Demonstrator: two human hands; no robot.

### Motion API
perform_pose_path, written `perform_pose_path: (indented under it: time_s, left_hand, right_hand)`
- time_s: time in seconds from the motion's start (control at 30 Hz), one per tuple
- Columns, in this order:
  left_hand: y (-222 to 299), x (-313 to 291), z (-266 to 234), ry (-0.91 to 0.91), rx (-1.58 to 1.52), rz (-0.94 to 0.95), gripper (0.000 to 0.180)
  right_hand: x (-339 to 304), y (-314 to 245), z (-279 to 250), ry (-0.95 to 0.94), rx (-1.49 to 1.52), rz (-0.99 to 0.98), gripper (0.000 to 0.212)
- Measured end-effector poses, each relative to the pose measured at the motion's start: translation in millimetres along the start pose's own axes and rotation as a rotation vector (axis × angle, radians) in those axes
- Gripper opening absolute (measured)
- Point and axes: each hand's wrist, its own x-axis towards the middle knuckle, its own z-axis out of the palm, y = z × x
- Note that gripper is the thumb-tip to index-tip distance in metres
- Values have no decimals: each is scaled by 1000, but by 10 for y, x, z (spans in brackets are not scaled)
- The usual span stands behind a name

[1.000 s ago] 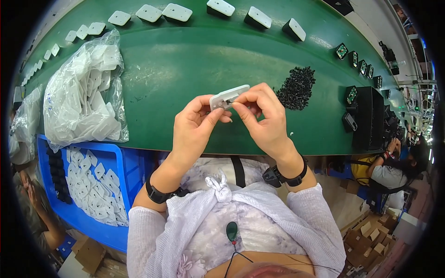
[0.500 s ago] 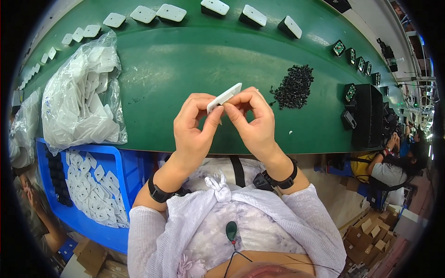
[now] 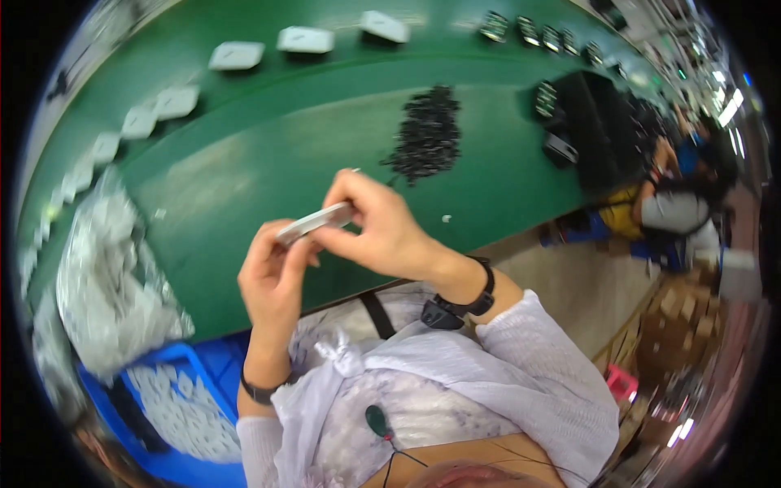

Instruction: Assembling small plastic components by inserting screws and parts into housings.

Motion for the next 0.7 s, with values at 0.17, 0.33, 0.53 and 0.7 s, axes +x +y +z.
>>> perform_pose_path:
  time_s: [0.17, 0.33, 0.53, 0.7]
  left_hand:
    - [26, 99, 109, -49, 24, -58, 30]
    - [-100, 307, -209, 87, 21, -78, 26]
    - [23, 542, -806, 111, 488, -189, 14]
    - [24, 577, -973, -4, 887, -49, 17]
  right_hand:
    - [-4, 145, -133, -29, 222, 83, 27]
    - [60, 122, -836, 259, -21, -28, 43]
    - [483, 800, -2751, 732, -1809, 211, 56]
    - [611, 672, -2971, 158, -1543, 723, 48]
